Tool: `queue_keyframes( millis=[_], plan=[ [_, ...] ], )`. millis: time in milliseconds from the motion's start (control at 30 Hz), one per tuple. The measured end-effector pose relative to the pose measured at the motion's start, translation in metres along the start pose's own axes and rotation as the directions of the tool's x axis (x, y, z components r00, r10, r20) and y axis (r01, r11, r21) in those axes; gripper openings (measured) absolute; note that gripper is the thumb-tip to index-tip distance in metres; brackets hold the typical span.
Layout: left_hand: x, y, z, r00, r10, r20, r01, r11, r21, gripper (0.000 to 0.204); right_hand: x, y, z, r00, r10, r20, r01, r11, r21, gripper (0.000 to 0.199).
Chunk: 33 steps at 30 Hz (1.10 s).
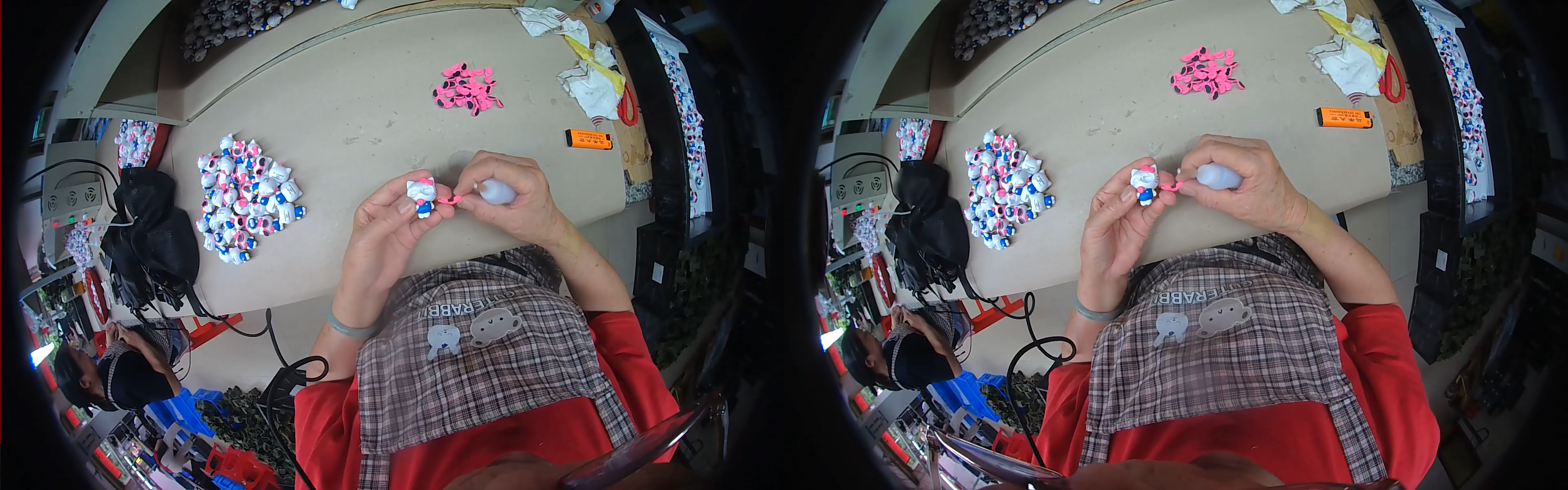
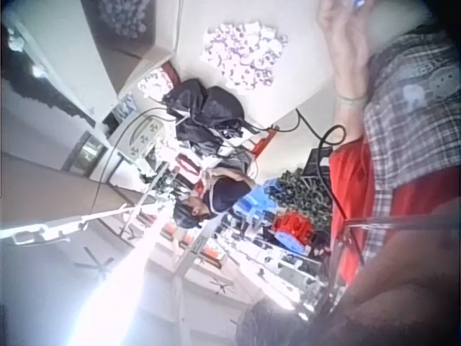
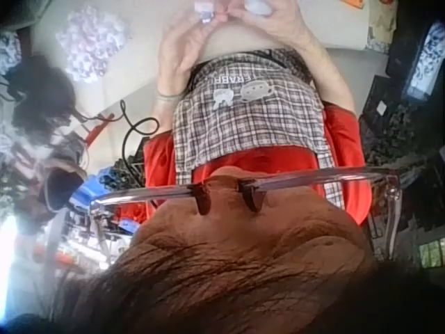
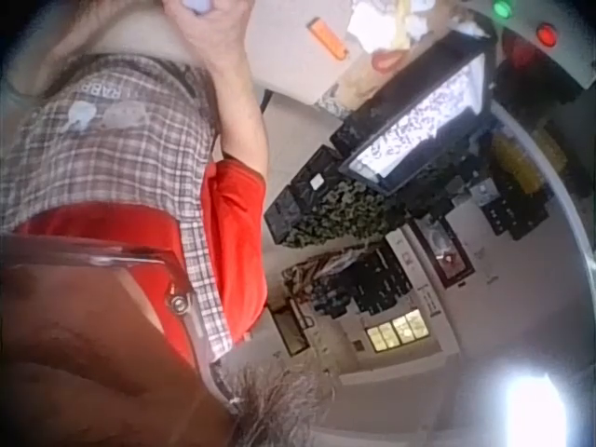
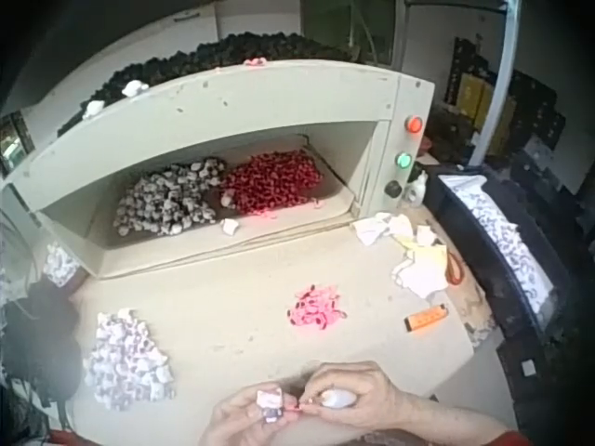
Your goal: The person assembles small Hello Kitty themed plastic toys by gluing plastic toy parts together with a glue bottle at a workbench.
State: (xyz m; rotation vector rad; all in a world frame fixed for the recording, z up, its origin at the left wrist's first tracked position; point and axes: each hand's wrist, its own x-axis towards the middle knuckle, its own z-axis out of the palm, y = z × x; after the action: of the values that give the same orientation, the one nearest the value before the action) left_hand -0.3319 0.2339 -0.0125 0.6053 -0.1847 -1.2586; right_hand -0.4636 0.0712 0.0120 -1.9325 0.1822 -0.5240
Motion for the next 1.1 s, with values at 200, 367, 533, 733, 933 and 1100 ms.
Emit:
queue_keyframes(
  millis=[200,367,533,733,933,1100],
  plan=[
    [-0.002,0.000,0.008,0.987,0.148,-0.062,-0.118,0.933,0.340,0.037,-0.003,-0.004,-0.004,0.954,0.298,0.008,-0.282,0.894,0.348,0.009],
    [-0.002,-0.005,0.007,0.972,0.234,-0.021,-0.190,0.834,0.519,0.039,0.001,-0.010,0.007,0.852,0.503,0.142,-0.481,0.648,0.590,0.007],
    [-0.003,-0.006,0.012,0.973,0.231,-0.018,-0.176,0.787,0.592,0.037,0.000,-0.006,0.012,0.846,0.507,0.168,-0.495,0.625,0.604,0.010],
    [-0.003,-0.008,0.009,0.973,0.232,0.009,-0.190,0.775,0.602,0.037,-0.003,-0.006,0.013,0.838,0.528,0.136,-0.500,0.645,0.578,0.011],
    [-0.002,-0.009,0.011,0.961,0.274,0.043,-0.241,0.747,0.620,0.036,-0.003,-0.014,0.016,0.821,0.568,0.064,-0.511,0.679,0.528,0.011],
    [-0.002,-0.009,0.015,0.950,0.310,0.042,-0.245,0.655,0.714,0.033,-0.008,-0.016,0.028,0.832,0.549,-0.075,-0.479,0.780,0.402,0.010]
  ],
)
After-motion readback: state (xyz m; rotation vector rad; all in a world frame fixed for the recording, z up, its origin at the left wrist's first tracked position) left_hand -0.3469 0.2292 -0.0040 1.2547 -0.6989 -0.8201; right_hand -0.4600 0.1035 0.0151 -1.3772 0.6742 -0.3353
